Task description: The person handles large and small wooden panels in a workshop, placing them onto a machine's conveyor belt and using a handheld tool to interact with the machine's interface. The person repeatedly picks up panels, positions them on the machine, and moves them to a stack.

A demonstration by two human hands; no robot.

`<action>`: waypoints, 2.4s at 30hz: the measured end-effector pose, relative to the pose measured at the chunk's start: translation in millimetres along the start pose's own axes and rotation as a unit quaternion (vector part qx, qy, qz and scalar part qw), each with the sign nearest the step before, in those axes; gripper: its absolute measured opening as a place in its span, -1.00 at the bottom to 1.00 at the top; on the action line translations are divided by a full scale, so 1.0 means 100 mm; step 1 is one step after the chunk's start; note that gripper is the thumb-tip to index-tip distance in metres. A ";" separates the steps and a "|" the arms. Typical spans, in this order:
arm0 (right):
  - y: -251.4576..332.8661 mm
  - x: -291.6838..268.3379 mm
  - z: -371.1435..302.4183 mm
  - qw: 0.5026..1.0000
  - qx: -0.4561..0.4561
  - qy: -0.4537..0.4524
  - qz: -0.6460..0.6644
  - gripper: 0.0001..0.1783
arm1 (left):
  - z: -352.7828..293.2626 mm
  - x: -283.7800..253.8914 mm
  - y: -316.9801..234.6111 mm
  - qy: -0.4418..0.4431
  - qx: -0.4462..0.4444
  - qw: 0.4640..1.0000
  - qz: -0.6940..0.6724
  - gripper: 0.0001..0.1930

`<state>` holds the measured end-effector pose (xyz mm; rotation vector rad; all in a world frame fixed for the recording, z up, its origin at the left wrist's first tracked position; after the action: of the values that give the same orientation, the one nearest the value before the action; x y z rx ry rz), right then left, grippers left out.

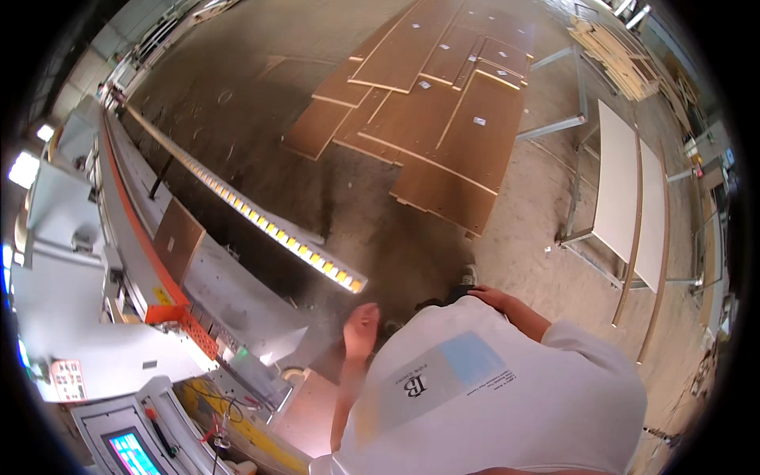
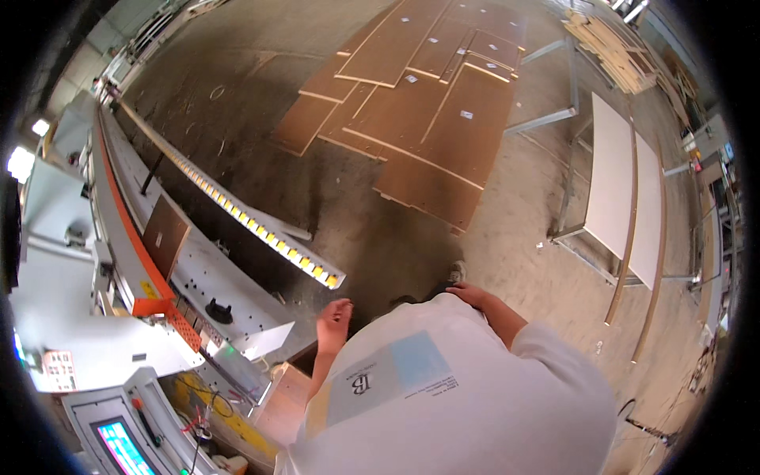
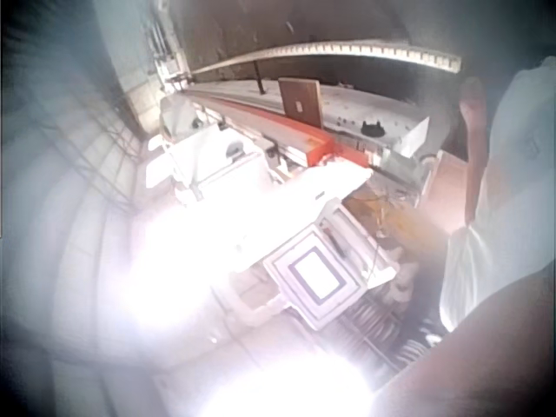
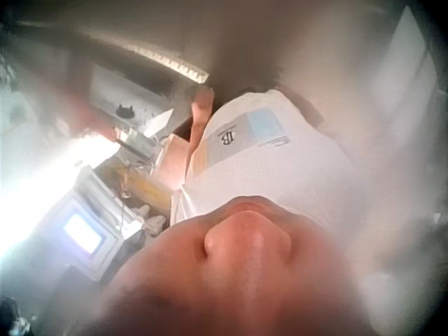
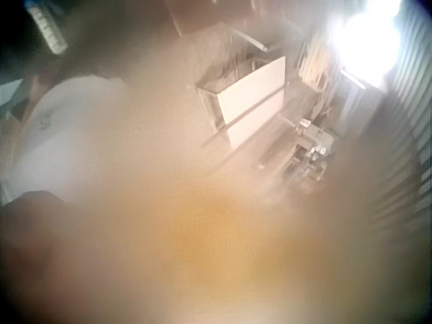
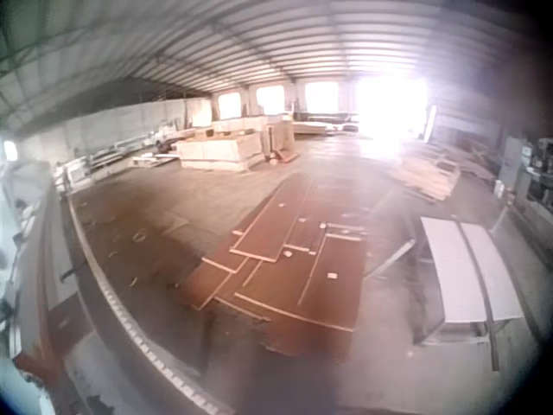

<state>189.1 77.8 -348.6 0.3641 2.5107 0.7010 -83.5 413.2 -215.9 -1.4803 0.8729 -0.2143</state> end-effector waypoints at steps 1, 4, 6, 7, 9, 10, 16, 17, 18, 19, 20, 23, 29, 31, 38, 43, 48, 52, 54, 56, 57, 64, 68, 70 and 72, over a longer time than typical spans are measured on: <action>-0.12 -0.09 0.06 1.000 0.013 -0.008 -0.022 -0.30 | 0.02 0.22 -0.13 0.043 -0.011 0.998 0.034 -0.74; -0.85 -0.36 0.31 0.998 0.010 -0.002 0.055 -0.13 | 0.11 0.82 -0.25 0.137 -0.018 0.985 0.107 -0.70; -1.29 -0.67 0.34 0.996 -0.003 -0.033 0.079 -0.23 | 0.13 1.26 -0.12 0.179 -0.011 0.970 0.167 -0.68; -1.51 -0.87 0.29 0.993 -0.028 -0.053 0.106 -0.26 | 0.13 1.47 -0.02 0.194 -0.006 0.959 0.204 -0.68; -1.78 -1.32 0.29 0.966 -0.017 -0.065 0.250 -0.35 | 0.26 1.97 0.10 0.213 0.004 0.946 0.244 -0.66; -1.92 -1.50 0.22 0.930 0.026 -0.051 0.362 -0.40 | 0.25 2.19 0.12 0.219 0.000 0.944 0.246 -0.65; -2.60 -2.43 -0.10 0.932 0.012 -0.088 0.351 -0.53 | 0.42 3.76 -0.61 0.320 0.069 0.910 0.255 -0.67; -2.57 -2.61 -0.20 0.952 -0.057 -0.112 0.280 -0.57 | 0.50 3.96 -0.81 0.321 0.083 0.912 0.240 -0.66; -2.60 -2.71 -0.20 0.955 -0.061 -0.129 0.262 -0.58 | 0.59 4.17 -0.99 0.326 0.099 0.913 0.226 -0.64; -2.68 -2.76 -0.16 0.957 -0.065 -0.145 0.245 -0.59 | 0.69 4.33 -1.10 0.332 0.109 0.913 0.210 -0.65; -2.76 -2.82 -0.13 0.952 -0.059 -0.166 0.251 -0.59 | 0.79 4.50 -1.20 0.338 0.123 0.908 0.217 -0.66; -3.57 -2.40 0.24 0.915 -0.004 -0.213 0.342 -0.59 | 1.19 4.98 -1.56 0.379 0.152 0.875 0.260 -0.68; -3.37 -2.78 0.10 0.922 0.035 -0.225 0.314 -0.55 | 2.57 6.01 -1.17 0.405 0.027 0.875 0.266 -0.67; -3.31 -2.99 0.12 0.916 0.084 -0.218 0.327 -0.56 | 3.13 6.39 -1.19 0.350 0.071 0.898 0.258 -0.68; -2.89 -4.31 0.61 0.907 0.163 -0.214 0.325 -0.61 | 5.53 7.57 -0.60 0.207 0.066 0.945 0.246 -0.68; -2.42 -5.17 0.74 0.879 0.217 -0.255 0.340 -0.65 | 6.97 8.38 -1.38 0.126 -0.079 0.864 0.480 -0.62; -1.39 -6.19 0.88 0.767 0.312 -0.298 0.475 -0.67 | 8.07 8.78 -1.64 0.033 -0.082 0.880 0.466 -0.43; -1.46 -6.31 1.06 0.831 0.303 -0.253 0.393 -0.66 | 8.39 9.02 -1.88 -0.038 -0.097 0.892 0.439 -0.28; -1.45 -6.34 1.04 0.874 0.326 -0.227 0.280 -0.67 | 8.46 9.15 -1.91 -0.084 -0.075 0.876 0.470 -0.27; -1.41 -6.42 1.08 0.861 0.366 -0.230 0.266 -0.69 | 8.52 9.12 -1.80 -0.112 -0.040 0.862 0.492 -0.26; -1.44 -6.45 1.07 0.861 0.378 -0.231 0.251 -0.69 | 8.58 9.04 -1.70 -0.120 -0.022 0.857 0.500 -0.25; -1.74 -6.65 1.26 0.790 0.361 -0.243 0.432 -0.67 | 8.70 8.82 -2.29 0.138 -0.003 0.889 0.437 -0.13; -1.77 -6.88 1.42 0.816 0.316 -0.231 0.425 -0.66 | 8.43 8.67 -2.66 0.305 -0.192 0.912 0.196 -0.37; -1.75 -6.91 1.49 0.836 0.294 -0.228 0.403 -0.66 | 7.98 8.85 -3.30 0.338 -0.204 0.919 0.027 -0.48; -1.90 -6.98 1.57 0.880 0.230 -0.228 0.348 -0.65 | 7.70 8.88 -3.41 0.375 -0.226 0.889 -0.135 -0.56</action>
<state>835.1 -279.9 -291.3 1.4657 2.0251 0.1876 1133.3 409.0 -346.0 -1.9957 1.3935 -0.8866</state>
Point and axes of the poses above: each hand's wrist, its own z-axis towards the middle knuckle, its own x-axis out of the palm, y = z × x, the point moved 3 cm from there along z, towards the middle knuckle, and after that the axes turned 7 degrees about -y, right-handed, at the moved point
